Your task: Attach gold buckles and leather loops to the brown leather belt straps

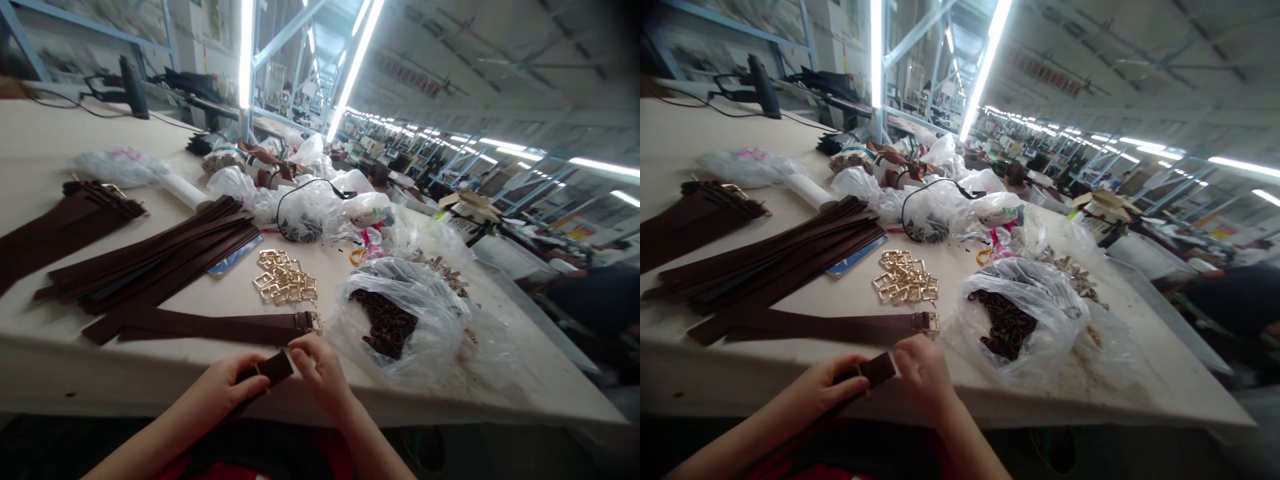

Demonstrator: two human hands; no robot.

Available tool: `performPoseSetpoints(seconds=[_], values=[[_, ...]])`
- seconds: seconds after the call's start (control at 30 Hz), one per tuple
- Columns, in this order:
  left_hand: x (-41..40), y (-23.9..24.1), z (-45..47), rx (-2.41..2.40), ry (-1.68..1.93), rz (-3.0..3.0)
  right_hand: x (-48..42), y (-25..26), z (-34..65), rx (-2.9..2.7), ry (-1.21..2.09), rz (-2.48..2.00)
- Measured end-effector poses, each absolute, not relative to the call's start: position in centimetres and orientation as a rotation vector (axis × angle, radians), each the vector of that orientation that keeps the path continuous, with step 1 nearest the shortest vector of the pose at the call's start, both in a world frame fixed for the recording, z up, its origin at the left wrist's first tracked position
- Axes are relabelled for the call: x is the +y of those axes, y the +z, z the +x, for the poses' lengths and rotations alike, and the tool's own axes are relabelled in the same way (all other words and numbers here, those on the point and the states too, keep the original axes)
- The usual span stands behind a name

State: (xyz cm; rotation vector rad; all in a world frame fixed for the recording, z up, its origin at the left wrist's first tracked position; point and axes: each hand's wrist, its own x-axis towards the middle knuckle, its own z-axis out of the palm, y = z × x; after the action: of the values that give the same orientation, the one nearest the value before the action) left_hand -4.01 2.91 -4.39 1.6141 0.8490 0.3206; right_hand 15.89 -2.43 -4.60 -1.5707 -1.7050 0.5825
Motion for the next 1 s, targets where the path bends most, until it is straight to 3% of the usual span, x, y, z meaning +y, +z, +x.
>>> performPoseSetpoints(seconds=[0.2, 0.47, 0.67, 0.83, 1.0], values=[[3.3, -5.3, -4.6, 0.920, 0.275, 1.613, 1.7, -5.6, 28.0, -1.391, 0.071, -2.090], [2.8, -5.5, -3.6, 0.837, 0.260, 1.586, 5.5, -7.3, 32.2, -1.292, 0.072, -2.170], [3.2, -5.1, -4.0, 0.899, 0.265, 1.652, 3.4, -7.5, 31.2, -1.135, 0.338, -1.987], [3.3, -4.2, -3.0, 0.907, 0.283, 1.680, 0.5, -6.7, 27.4, -0.988, 0.735, -1.721], [3.4, -2.7, -2.3, 0.979, 0.412, 1.624, -1.1, -5.5, 20.3, -0.533, 1.274, -1.167]])
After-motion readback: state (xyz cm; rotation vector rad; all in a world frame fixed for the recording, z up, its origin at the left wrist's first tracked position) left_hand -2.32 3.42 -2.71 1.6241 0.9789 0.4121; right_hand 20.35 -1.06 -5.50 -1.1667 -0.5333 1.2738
